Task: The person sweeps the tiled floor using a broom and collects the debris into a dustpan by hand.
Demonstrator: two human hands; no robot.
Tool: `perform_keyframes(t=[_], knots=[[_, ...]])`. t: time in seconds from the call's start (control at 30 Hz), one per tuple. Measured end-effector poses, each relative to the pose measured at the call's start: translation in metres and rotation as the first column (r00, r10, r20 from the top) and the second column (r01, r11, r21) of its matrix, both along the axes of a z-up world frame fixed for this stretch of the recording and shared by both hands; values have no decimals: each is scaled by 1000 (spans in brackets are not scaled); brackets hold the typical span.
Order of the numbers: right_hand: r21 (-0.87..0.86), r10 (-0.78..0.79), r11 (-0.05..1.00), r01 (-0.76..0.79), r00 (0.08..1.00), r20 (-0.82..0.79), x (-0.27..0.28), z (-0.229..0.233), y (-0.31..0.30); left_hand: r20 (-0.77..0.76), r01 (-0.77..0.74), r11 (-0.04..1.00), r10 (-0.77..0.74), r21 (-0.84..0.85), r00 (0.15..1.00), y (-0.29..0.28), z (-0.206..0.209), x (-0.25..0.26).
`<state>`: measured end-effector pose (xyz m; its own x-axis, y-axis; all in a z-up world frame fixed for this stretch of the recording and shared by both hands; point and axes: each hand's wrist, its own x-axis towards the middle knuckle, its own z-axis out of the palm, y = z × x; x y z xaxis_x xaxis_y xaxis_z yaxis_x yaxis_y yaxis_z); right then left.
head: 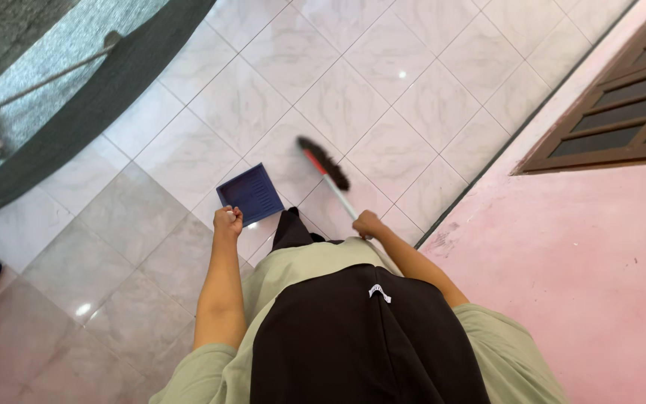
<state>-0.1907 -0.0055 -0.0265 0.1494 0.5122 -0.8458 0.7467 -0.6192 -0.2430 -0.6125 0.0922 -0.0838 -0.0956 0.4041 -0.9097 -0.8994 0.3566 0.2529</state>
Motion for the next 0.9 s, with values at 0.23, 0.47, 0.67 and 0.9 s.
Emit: perform_keyframes(t=[0.23,0.47,0.67,0.9], knots=[[-231,-457,889,396,803,-382,-35,35,8,144,97,995,-94,-9,985,79,-28,13],[-150,-794,601,785,565,-225,42,91,-105,99,315,949,-311,-27,945,124,-17,66],[-44,-972,126,991,115,-204,102,90,-133,74,442,897,-440,-5,895,170,-2,143],[-83,-931,-158,984,-176,-318,216,22,-78,117,466,885,-465,15,878,203,-7,253]])
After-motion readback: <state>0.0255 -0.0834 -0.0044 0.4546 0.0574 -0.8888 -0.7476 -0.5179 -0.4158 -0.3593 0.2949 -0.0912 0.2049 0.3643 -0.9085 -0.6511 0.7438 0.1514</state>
